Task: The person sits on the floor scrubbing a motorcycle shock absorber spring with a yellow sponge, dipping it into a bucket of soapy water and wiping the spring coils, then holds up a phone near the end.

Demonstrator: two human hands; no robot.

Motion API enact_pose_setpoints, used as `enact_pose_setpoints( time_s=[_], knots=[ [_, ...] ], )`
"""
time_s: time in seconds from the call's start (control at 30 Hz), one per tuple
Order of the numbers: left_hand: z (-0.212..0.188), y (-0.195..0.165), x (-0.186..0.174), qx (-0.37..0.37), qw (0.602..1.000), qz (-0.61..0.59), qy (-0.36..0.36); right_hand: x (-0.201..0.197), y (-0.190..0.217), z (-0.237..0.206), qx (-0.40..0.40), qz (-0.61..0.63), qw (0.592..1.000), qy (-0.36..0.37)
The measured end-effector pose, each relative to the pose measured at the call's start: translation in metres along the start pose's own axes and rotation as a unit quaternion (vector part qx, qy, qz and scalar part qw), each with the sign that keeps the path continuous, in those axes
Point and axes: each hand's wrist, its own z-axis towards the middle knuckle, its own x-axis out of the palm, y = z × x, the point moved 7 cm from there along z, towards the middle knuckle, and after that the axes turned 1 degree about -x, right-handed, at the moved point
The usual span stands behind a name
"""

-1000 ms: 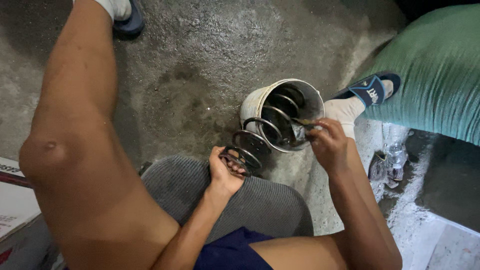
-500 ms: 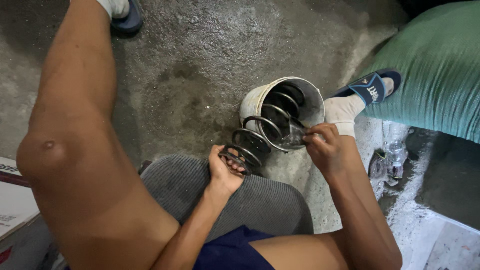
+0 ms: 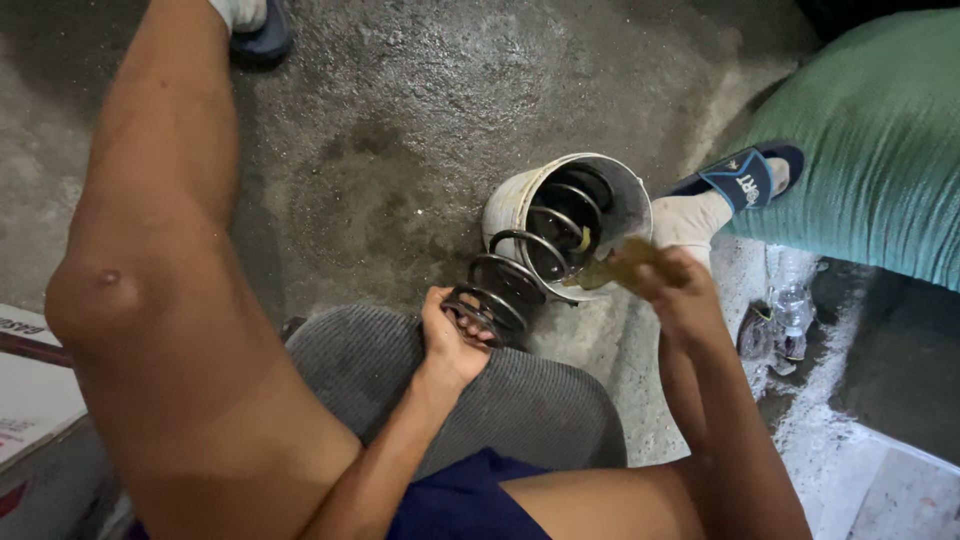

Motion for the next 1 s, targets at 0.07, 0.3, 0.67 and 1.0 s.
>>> enact_pose_setpoints(
  time_s=[0.07, 0.3, 0.67, 1.0],
  knots=[
    [0.000, 0.000, 0.001, -0.006, 1.000, -0.003, 0.012, -0.015, 0.002, 0.001, 0.027, 0.213, 0.976, -0.029],
    [-0.007, 0.000, 0.004, 0.001, 1.000, 0.016, -0.013, -0.057, -0.003, 0.021, -0.114, -0.264, 0.953, -0.093],
    [-0.004, 0.001, 0.007, -0.004, 1.000, 0.016, 0.018, -0.009, 0.020, 0.092, -0.021, -0.427, 0.882, -0.201],
    [-0.005, -0.003, 0.005, -0.003, 0.999, 0.026, -0.033, -0.006, 0.030, 0.117, 0.070, -0.511, 0.835, -0.195]
  ],
)
